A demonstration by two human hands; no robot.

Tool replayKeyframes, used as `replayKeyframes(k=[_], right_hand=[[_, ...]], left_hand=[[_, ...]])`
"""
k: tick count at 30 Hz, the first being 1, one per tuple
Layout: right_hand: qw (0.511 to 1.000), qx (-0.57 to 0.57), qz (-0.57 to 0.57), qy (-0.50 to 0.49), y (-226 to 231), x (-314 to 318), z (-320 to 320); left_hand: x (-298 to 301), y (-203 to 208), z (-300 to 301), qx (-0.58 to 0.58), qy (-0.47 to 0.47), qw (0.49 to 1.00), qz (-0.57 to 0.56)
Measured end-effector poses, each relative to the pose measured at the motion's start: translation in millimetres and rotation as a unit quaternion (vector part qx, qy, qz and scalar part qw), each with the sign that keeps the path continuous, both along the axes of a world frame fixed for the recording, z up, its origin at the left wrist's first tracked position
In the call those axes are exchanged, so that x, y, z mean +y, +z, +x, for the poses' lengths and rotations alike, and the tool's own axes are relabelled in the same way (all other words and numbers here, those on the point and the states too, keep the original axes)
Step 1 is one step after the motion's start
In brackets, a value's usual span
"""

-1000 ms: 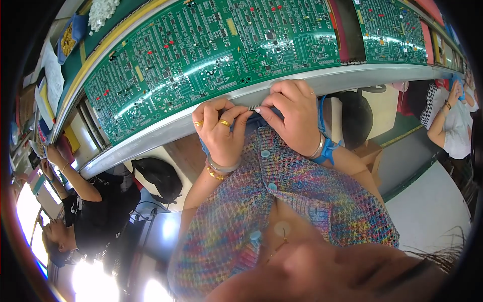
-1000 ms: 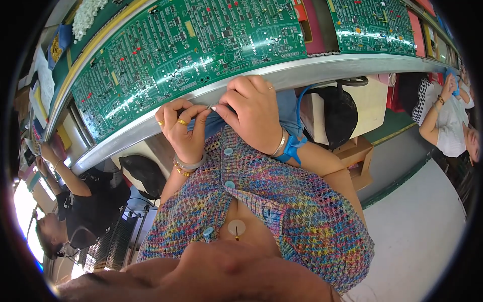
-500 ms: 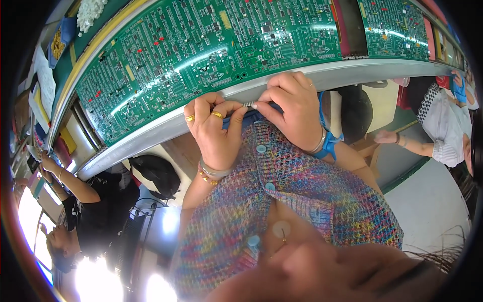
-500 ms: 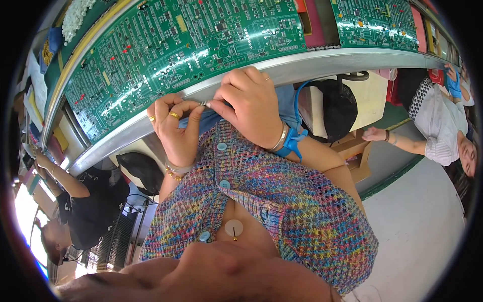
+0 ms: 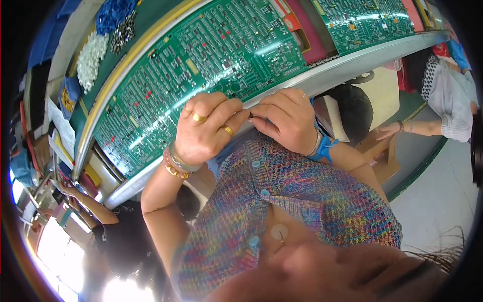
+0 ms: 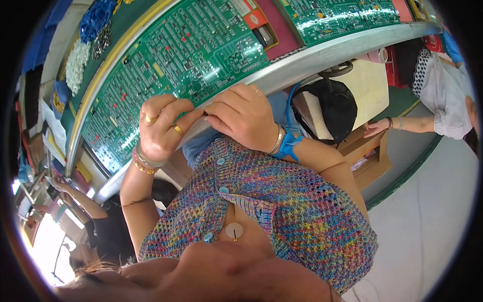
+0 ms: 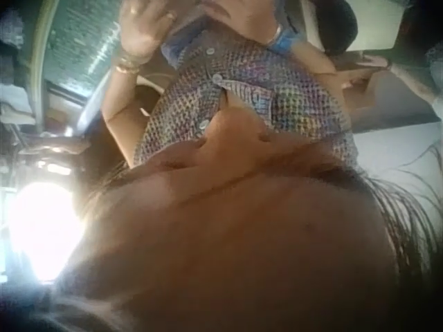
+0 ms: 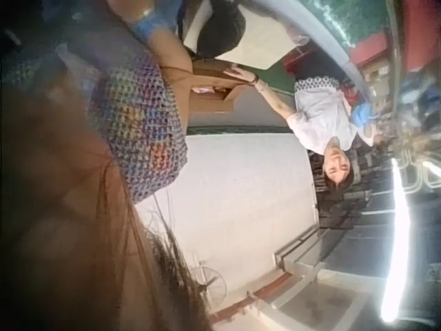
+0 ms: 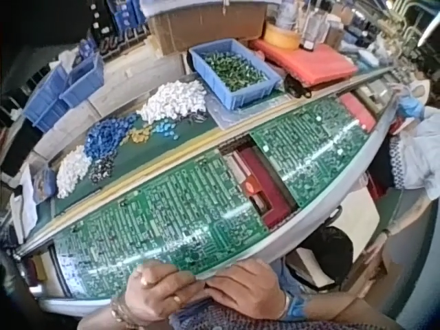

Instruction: The person inserts and fixes small electronic components onto a printed circuit board by hand.

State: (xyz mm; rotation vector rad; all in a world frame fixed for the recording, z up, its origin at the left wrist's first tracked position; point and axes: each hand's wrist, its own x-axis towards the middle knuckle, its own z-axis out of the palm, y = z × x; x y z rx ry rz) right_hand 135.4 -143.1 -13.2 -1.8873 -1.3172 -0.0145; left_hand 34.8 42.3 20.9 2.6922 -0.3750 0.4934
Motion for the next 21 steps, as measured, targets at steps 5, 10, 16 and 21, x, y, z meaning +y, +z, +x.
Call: replayKeyframes(k=[5, 10, 16, 21], right_hand=[[0.994, 0.090, -0.043, -0.040, 0, -4, 17], [0.998, 0.033, -0.040, -0.033, -7, -4, 15], [0.998, 0.021, -0.047, -0.041, -2, -5, 15], [0.998, 0.000, -0.040, -0.046, -3, -4, 16]], left_hand=[[45, 4, 80, -0.028, -0.061, 0.997, 0.028], [61, -16, 145, -0.020, -0.151, 0.988, 0.023], [53, -19, 164, -0.009, -0.215, 0.976, 0.032], [54, -16, 167, -0.007, -0.235, 0.971, 0.038]])
